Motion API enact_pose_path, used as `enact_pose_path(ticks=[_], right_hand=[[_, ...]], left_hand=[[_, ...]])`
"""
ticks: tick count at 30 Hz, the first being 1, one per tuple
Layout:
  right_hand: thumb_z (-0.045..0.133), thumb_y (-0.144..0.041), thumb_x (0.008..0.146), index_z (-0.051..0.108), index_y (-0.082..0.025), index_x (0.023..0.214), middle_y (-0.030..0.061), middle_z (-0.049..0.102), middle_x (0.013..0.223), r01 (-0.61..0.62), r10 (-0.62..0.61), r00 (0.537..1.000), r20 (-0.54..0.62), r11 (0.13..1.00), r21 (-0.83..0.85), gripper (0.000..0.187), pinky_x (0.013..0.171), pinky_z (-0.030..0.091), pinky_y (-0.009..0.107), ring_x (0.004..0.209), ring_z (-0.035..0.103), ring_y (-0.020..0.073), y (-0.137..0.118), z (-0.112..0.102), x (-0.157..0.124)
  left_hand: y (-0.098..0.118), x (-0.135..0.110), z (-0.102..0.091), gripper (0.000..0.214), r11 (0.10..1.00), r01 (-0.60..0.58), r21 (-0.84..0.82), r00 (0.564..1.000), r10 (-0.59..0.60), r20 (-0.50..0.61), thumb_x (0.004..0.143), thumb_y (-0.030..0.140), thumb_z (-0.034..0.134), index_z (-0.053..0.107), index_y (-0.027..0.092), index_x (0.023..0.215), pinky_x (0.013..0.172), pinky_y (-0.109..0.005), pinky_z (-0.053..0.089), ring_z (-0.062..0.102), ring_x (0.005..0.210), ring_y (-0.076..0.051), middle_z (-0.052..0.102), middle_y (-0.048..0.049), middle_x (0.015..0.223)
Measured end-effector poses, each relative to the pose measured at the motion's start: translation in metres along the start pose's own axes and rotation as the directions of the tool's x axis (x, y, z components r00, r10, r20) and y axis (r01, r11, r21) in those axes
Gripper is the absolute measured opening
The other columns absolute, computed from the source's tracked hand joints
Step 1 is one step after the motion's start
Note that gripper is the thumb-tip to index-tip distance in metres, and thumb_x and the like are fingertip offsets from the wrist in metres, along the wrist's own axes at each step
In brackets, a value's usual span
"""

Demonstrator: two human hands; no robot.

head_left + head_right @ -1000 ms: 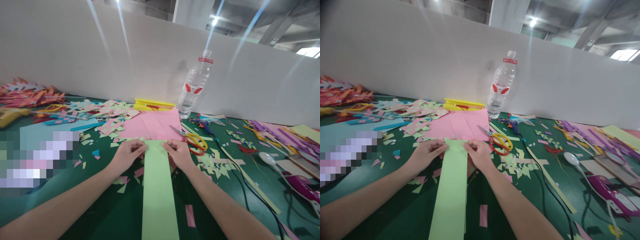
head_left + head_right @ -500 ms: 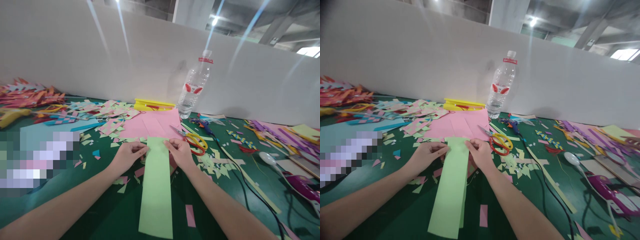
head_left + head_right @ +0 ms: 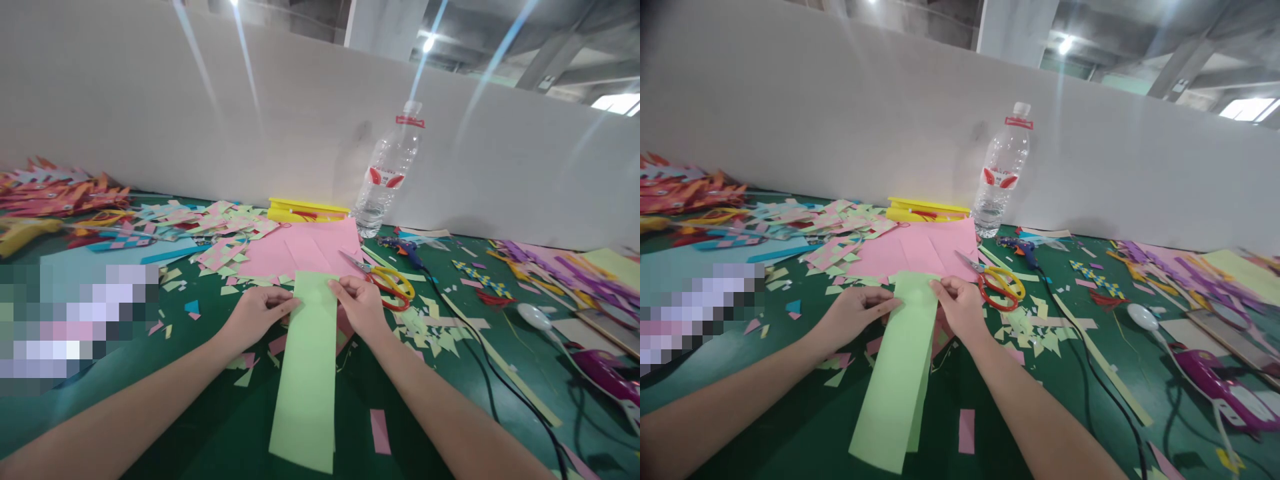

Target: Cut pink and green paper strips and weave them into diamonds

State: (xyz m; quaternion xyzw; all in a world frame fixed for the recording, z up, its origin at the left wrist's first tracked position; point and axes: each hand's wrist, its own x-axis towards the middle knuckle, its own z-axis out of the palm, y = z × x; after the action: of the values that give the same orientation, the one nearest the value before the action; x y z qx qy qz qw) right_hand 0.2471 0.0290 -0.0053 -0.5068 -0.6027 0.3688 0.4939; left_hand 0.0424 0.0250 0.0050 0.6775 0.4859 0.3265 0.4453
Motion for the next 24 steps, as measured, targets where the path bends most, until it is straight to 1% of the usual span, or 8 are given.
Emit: enact_pose_path(ticks=[2,6,10,14,16,21,24], right_hand=[[0.06,-0.048,0.075,0.057,-0.017,0.064,-0.0031,0.049,0.053,0.0,0.0,1.0,-0.005,1.0,0.001,0.033,0.049,0.035,0.023,0.048,0.043,0.0104,-0.0003,-0.0003,0.0002],[0.059,-0.049,0.076,0.058,-0.016,0.064,-0.0018,0.052,0.054,0.0,0.0,0.999,-0.033,1.0,0.004,0.035,0.049,0.036,0.024,0.049,0.045,0.0108,-0.0015,-0.0016,0.0008],[0.059,-0.048,0.077,0.058,-0.016,0.063,-0.0019,0.052,0.053,0.001,-0.001,0.998,-0.055,1.0,0.006,0.034,0.048,0.035,0.023,0.049,0.045,0.0106,-0.0034,-0.0019,0.0006],[0.059,-0.049,0.077,0.058,-0.016,0.063,-0.0017,0.053,0.053,0.003,-0.003,0.998,-0.059,1.0,0.011,0.035,0.048,0.036,0.023,0.048,0.046,0.0107,-0.0016,-0.002,0.0009],[0.058,-0.05,0.077,0.057,-0.017,0.063,-0.0017,0.053,0.052,0.001,0.0,0.998,-0.065,1.0,0.014,0.036,0.048,0.036,0.024,0.047,0.046,0.0113,0.0006,-0.0024,0.0014],[0.057,-0.051,0.077,0.057,-0.018,0.065,-0.0017,0.053,0.052,-0.004,0.007,0.997,-0.081,0.999,0.035,0.036,0.048,0.037,0.025,0.047,0.047,0.0123,0.0021,-0.0027,0.0016],[0.058,-0.051,0.077,0.057,-0.018,0.064,-0.0018,0.052,0.052,0.002,0.003,0.996,-0.088,0.999,0.051,0.036,0.049,0.038,0.025,0.048,0.047,0.0122,0.0003,-0.0018,0.0009]], left_hand=[[0.0008,0.0004,0.0,0.025,1.0,-0.006,0.006,1.0,0.006,-0.015,0.078,0.043,0.059,0.069,0.02,0.076,0.057,-0.025,0.048,0.061,0.059,-0.015,0.066,-0.0008,0.066],[0.0013,0.0004,-0.0002,0.026,1.0,0.022,0.006,1.0,-0.022,-0.018,0.076,0.043,0.061,0.07,0.019,0.082,0.057,-0.025,0.048,0.06,0.059,-0.015,0.067,-0.0012,0.066],[-0.0011,0.0005,-0.0001,0.024,1.0,-0.02,0.003,1.0,0.02,0.011,0.079,0.041,0.058,0.069,0.019,0.077,0.057,-0.024,0.047,0.058,0.056,-0.014,0.064,0.0001,0.061],[-0.0044,0.0009,0.0007,0.024,1.0,-0.014,-0.019,1.0,0.014,0.007,0.079,0.042,0.059,0.068,0.019,0.084,0.058,-0.024,0.048,0.06,0.06,-0.014,0.066,-0.0007,0.067],[-0.0045,0.0004,0.001,0.025,1.0,-0.011,-0.004,1.0,0.011,0.014,0.078,0.043,0.06,0.068,0.02,0.086,0.058,-0.024,0.048,0.06,0.062,-0.015,0.067,-0.0014,0.072],[-0.0026,-0.0015,0.0017,0.025,0.995,-0.081,0.06,0.996,0.079,0.03,0.08,0.042,0.058,0.065,0.019,0.072,0.054,-0.021,0.045,0.058,0.057,-0.013,0.065,0.0002,0.066],[-0.0025,-0.0011,0.0019,0.025,0.996,-0.072,0.052,0.997,0.07,0.027,0.081,0.042,0.057,0.064,0.02,0.072,0.053,-0.022,0.045,0.057,0.056,-0.013,0.064,0.0007,0.064]])
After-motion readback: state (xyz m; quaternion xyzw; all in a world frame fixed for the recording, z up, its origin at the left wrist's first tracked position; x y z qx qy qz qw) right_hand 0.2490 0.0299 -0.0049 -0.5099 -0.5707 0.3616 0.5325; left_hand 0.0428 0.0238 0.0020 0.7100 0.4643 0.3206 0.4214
